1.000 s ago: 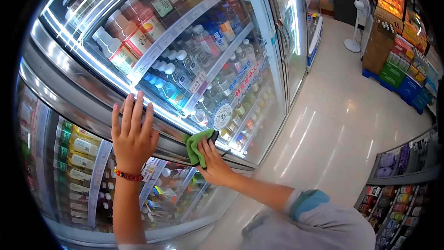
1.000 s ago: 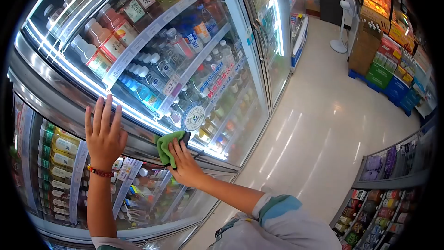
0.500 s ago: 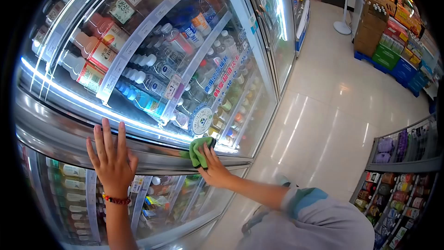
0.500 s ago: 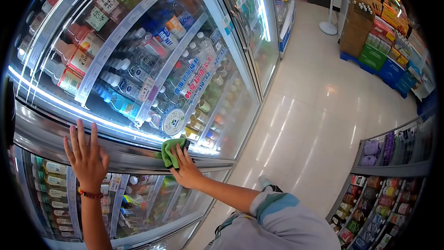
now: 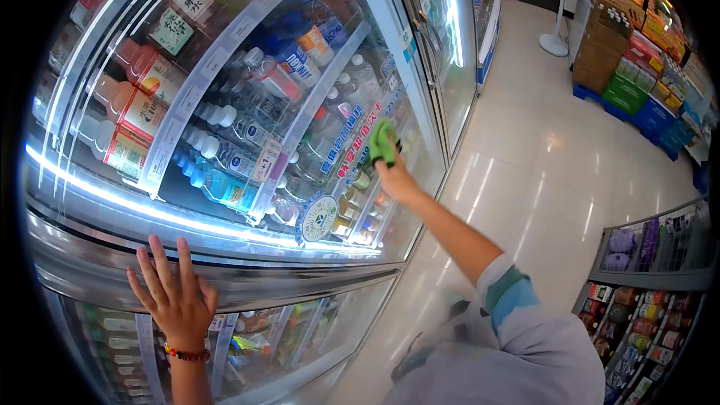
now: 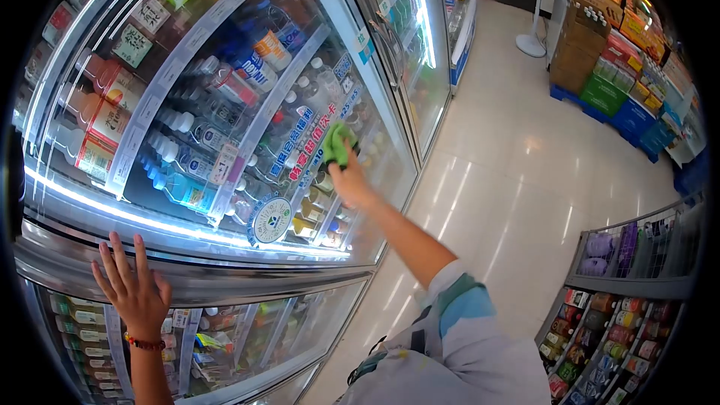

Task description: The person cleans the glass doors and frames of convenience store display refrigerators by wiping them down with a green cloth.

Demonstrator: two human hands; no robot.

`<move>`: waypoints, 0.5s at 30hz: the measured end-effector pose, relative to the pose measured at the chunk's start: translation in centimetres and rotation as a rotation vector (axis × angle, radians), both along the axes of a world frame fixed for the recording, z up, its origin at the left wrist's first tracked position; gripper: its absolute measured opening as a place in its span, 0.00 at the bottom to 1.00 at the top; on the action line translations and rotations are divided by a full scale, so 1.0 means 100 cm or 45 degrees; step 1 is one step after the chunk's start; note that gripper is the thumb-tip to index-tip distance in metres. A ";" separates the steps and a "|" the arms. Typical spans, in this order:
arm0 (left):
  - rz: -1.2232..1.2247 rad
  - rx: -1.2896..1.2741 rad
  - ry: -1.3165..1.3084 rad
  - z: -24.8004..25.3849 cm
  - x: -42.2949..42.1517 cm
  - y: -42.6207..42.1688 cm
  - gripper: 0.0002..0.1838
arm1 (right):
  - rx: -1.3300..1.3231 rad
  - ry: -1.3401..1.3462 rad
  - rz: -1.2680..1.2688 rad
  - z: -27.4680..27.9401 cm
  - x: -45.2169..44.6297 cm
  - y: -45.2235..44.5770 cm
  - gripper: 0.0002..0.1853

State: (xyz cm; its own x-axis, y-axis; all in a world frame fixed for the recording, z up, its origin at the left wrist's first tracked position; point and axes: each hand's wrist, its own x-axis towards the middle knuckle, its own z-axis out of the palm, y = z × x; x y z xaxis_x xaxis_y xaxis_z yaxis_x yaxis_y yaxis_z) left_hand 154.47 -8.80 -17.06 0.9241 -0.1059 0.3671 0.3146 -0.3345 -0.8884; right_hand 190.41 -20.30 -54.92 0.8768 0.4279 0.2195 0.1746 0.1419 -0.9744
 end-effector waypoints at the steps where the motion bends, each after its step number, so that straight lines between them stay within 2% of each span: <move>1: 0.009 -0.006 -0.007 -0.001 0.001 0.000 0.33 | -0.018 -0.019 0.016 0.000 0.044 -0.003 0.41; 2: 0.020 -0.012 -0.011 -0.002 0.001 0.002 0.33 | -0.037 -0.039 0.033 0.002 0.086 -0.005 0.40; 4: 0.000 -0.005 -0.010 -0.003 -0.001 0.005 0.33 | -0.232 0.260 0.090 0.058 0.135 -0.027 0.40; 5: 0.005 -0.003 0.007 -0.002 -0.001 0.005 0.34 | -0.335 0.145 0.002 0.045 0.179 -0.023 0.40; 6: 0.023 -0.001 -0.001 -0.002 -0.002 0.005 0.34 | -0.443 0.036 -0.093 0.032 0.224 -0.020 0.44; 8: 0.031 -0.018 0.010 -0.003 -0.003 0.006 0.35 | -0.469 0.099 -0.253 0.053 0.272 -0.019 0.43; 9: 0.032 -0.009 0.005 -0.003 -0.002 0.007 0.35 | -0.263 0.008 -0.226 0.060 0.285 -0.017 0.40; 10: 0.021 0.003 0.008 -0.003 -0.002 0.008 0.36 | -0.264 0.069 -0.199 0.088 0.274 -0.018 0.40; 11: 0.028 0.006 0.006 -0.003 -0.002 0.009 0.36 | -0.108 -0.078 -0.289 0.086 0.273 0.003 0.41; 13: 0.042 0.007 0.004 -0.004 -0.002 0.009 0.37 | -0.041 -0.119 -0.303 0.112 0.226 0.022 0.44; 14: 0.058 0.003 0.008 -0.004 -0.002 0.008 0.37 | -0.031 -0.154 -0.330 0.126 0.186 0.027 0.40; 15: 0.053 0.008 0.013 -0.003 -0.002 0.008 0.37 | -0.026 -0.363 -0.396 0.122 0.162 0.037 0.36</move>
